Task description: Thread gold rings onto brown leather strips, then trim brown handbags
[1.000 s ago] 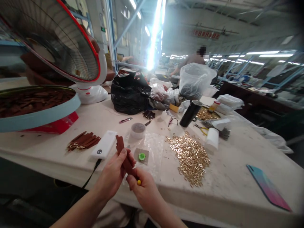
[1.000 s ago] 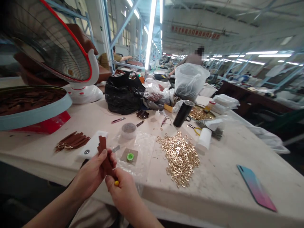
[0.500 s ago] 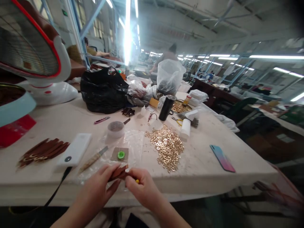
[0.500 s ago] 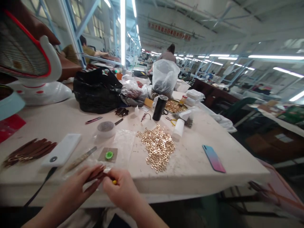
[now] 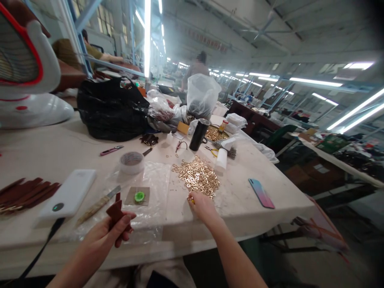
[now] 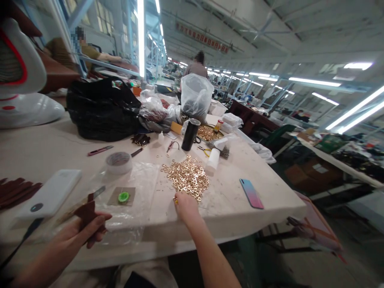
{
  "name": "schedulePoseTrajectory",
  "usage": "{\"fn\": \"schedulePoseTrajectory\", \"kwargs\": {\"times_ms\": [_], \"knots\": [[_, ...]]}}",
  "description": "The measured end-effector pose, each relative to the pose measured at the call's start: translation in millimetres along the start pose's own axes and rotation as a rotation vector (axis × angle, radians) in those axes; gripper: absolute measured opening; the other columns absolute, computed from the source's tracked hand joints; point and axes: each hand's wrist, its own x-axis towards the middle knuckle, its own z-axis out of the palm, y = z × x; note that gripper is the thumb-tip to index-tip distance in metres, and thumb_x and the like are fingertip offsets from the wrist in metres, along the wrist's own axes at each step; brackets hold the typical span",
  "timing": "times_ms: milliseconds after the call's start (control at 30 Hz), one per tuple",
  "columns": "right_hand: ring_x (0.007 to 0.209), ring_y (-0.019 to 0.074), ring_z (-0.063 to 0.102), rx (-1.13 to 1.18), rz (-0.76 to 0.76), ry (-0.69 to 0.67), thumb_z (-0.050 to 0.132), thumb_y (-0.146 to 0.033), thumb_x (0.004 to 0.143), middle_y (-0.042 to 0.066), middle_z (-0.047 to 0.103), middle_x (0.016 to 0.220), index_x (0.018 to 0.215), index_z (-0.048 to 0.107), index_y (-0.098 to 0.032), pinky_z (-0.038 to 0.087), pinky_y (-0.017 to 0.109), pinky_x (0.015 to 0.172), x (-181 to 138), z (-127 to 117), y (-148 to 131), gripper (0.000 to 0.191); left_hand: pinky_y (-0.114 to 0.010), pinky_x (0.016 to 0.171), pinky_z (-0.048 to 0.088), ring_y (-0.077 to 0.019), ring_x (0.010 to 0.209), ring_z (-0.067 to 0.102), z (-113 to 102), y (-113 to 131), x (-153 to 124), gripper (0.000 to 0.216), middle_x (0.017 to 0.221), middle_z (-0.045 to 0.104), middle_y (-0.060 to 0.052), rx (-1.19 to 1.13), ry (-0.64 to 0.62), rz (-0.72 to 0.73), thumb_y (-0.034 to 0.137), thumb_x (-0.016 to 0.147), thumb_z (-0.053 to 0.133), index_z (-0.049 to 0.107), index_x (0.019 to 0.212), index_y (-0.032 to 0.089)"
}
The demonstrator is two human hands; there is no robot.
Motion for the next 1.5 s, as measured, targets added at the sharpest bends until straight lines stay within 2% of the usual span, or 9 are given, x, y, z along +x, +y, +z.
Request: {"fn": "schedulePoseTrajectory", "kwargs": {"times_ms": [333, 533, 667, 800, 900, 1100, 1300, 1400, 1500], "knots": [[0.083, 0.0202, 0.06, -0.013, -0.026, -0.032, 0.052, -0.017, 0.08, 0.008, 0.068, 0.088, 0.083, 0.06, -0.018, 0.035, 0.027, 0.067, 16, 6, 12, 0.008, -0.024, 0.048, 0.042, -0.0151, 0.053, 0.054, 6, 12, -12, 0.052, 0.061, 0.066, -0.003, -0.029, -0.122, -0.111, 0.057, 0.06, 0.067, 0.065, 0.089, 0.015], [0.081, 0.0206, 0.058, 0.036, -0.016, 0.012, 0.055, -0.018, 0.08, 0.009, 0.066, 0.086, 0.079, 0.058, -0.017, 0.036, 0.028, 0.068, 14, 8, 19, 0.003, -0.023, 0.043, 0.029, -0.0103, 0.044, 0.039, 9, 11, -15, 0.054, 0.058, 0.063, -0.001, 0.02, -0.083, -0.112, 0.059, 0.059, 0.065, 0.064, 0.088, 0.014], [0.077, 0.0166, 0.056, 0.145, -0.051, 0.08, 0.05, -0.02, 0.084, 0.005, 0.064, 0.082, 0.08, 0.056, -0.018, 0.038, 0.026, 0.068, -5, -1, 0, 0.008, -0.023, 0.044, 0.03, -0.0108, 0.044, 0.04, 15, 23, -15, 0.046, 0.061, 0.064, -0.001, 0.039, -0.028, -0.08, 0.056, 0.061, 0.064, 0.062, 0.082, 0.015], [0.058, 0.0112, 0.047, 0.693, -0.168, 0.095, 0.053, -0.028, 0.081, -0.002, 0.055, 0.064, 0.077, 0.055, -0.019, 0.036, 0.022, 0.054, -25, -7, -48, 0.01, -0.025, 0.052, 0.039, -0.0144, 0.052, 0.048, 30, 41, -13, 0.031, 0.058, 0.059, 0.001, 0.11, 0.062, 0.086, 0.048, 0.065, 0.064, 0.06, 0.074, 0.018], [0.046, 0.0085, 0.033, 1.148, -0.124, 0.046, 0.058, -0.034, 0.075, -0.008, 0.04, 0.051, 0.074, 0.054, -0.019, 0.026, 0.021, 0.043, -33, -1, -89, 0.015, -0.027, 0.064, 0.046, -0.0182, 0.067, 0.057, 38, 43, -14, 0.022, 0.068, 0.062, 0.0, 0.086, 0.08, 0.239, 0.041, 0.07, 0.062, 0.06, 0.073, 0.02], [0.047, 0.0077, 0.029, 1.454, 0.001, 0.044, 0.063, -0.037, 0.069, -0.009, 0.036, 0.049, 0.071, 0.052, -0.019, 0.023, 0.022, 0.043, -38, 15, -132, 0.021, -0.026, 0.069, 0.048, -0.0181, 0.079, 0.058, 39, 29, -20, 0.015, 0.081, 0.062, -0.003, 0.065, 0.228, 0.401, 0.035, 0.077, 0.057, 0.055, 0.073, 0.021], [0.055, 0.0096, 0.04, 1.367, -0.103, 0.119, 0.056, -0.037, 0.078, -0.004, 0.047, 0.06, 0.074, 0.055, -0.017, 0.033, 0.023, 0.051, -42, 14, -129, 0.02, -0.025, 0.056, 0.042, -0.0159, 0.062, 0.052, 31, 33, -13, 0.022, 0.064, 0.055, 0.001, 0.024, 0.17, 0.195, 0.041, 0.071, 0.061, 0.057, 0.071, 0.019], [0.055, 0.0096, 0.04, 1.401, -0.12, 0.042, 0.059, -0.038, 0.075, -0.004, 0.049, 0.061, 0.072, 0.051, -0.019, 0.033, 0.023, 0.052, -40, 12, -125, 0.022, -0.022, 0.044, 0.026, -0.0096, 0.046, 0.034, 25, 33, -12, 0.03, 0.051, 0.037, 0.007, -0.106, 0.027, 0.038, 0.047, 0.073, 0.059, 0.057, 0.076, 0.018], [0.054, 0.0094, 0.039, 1.359, -0.165, -0.07, 0.059, -0.039, 0.075, -0.004, 0.05, 0.06, 0.071, 0.05, -0.019, 0.032, 0.022, 0.05, -38, 9, -123, 0.023, -0.021, 0.044, 0.024, -0.0084, 0.047, 0.031, 21, 31, -12, 0.03, 0.052, 0.036, 0.008, -0.142, -0.016, 0.02, 0.047, 0.073, 0.06, 0.057, 0.075, 0.017]]}}
